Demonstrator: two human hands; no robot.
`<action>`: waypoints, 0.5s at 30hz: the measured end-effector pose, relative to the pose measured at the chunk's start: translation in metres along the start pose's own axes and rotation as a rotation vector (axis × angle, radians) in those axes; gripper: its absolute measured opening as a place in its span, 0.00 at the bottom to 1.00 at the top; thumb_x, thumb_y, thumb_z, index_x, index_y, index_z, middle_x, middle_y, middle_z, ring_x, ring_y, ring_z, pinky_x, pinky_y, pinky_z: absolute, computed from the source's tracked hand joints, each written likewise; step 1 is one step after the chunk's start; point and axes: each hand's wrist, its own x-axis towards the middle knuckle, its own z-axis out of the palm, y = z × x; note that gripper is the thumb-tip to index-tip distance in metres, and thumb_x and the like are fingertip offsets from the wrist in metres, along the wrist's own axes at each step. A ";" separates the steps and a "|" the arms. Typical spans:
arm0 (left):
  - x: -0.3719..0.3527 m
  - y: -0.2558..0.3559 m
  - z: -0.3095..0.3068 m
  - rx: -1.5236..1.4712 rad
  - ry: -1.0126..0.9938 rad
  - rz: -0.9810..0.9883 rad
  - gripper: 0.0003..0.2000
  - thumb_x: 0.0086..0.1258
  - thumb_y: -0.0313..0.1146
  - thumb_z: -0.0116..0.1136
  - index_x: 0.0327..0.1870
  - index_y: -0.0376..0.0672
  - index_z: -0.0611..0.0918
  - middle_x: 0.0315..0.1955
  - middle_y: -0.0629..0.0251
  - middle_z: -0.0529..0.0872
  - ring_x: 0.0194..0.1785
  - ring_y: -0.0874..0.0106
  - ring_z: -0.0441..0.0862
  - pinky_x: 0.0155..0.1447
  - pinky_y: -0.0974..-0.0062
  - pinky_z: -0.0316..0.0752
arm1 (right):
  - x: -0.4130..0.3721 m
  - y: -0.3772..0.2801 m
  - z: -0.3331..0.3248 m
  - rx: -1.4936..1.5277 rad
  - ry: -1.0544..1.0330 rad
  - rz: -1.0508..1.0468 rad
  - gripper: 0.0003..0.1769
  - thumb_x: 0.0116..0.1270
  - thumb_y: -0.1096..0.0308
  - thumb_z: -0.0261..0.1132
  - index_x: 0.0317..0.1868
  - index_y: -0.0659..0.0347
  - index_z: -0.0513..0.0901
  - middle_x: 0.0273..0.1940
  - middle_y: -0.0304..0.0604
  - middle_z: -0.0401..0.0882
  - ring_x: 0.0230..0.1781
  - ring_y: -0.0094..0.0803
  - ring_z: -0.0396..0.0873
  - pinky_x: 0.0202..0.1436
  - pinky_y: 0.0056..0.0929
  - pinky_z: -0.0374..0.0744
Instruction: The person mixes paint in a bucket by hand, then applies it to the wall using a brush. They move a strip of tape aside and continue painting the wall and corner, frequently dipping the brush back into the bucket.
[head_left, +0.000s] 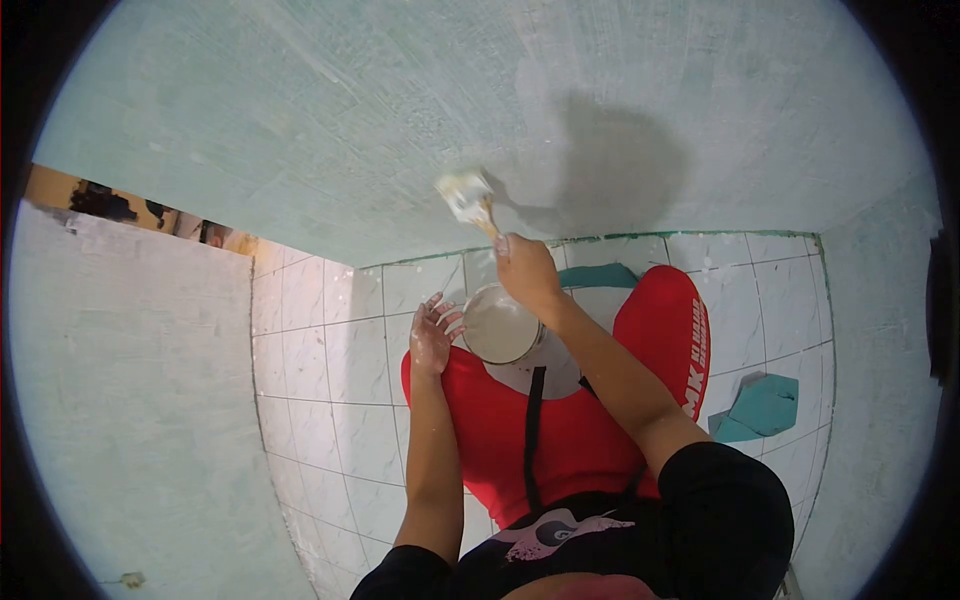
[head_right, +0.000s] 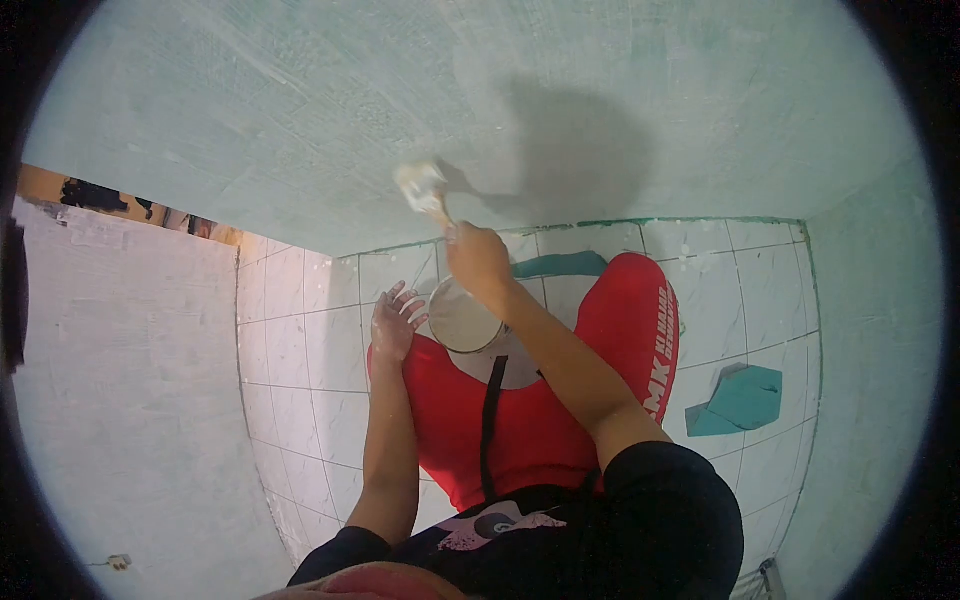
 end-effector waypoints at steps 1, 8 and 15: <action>-0.001 0.000 0.001 -0.001 0.005 -0.008 0.24 0.72 0.51 0.39 0.59 0.45 0.68 0.45 0.63 0.75 0.48 0.66 0.74 0.48 0.65 0.71 | -0.001 -0.012 -0.008 0.102 0.046 -0.033 0.13 0.65 0.63 0.54 0.30 0.66 0.76 0.25 0.60 0.77 0.29 0.60 0.77 0.32 0.51 0.75; 0.001 0.000 -0.001 0.016 -0.002 -0.005 0.25 0.72 0.52 0.37 0.61 0.45 0.67 0.45 0.63 0.75 0.48 0.65 0.74 0.49 0.63 0.71 | 0.025 0.032 -0.003 0.131 0.231 -0.125 0.12 0.68 0.61 0.53 0.38 0.64 0.72 0.23 0.60 0.76 0.28 0.60 0.76 0.32 0.53 0.73; -0.004 0.001 -0.002 0.022 0.018 0.000 0.26 0.72 0.52 0.35 0.63 0.45 0.65 0.47 0.62 0.74 0.51 0.64 0.71 0.52 0.60 0.68 | -0.006 0.133 0.057 -0.240 -0.033 0.383 0.16 0.68 0.58 0.50 0.43 0.62 0.76 0.33 0.57 0.81 0.37 0.54 0.80 0.42 0.51 0.77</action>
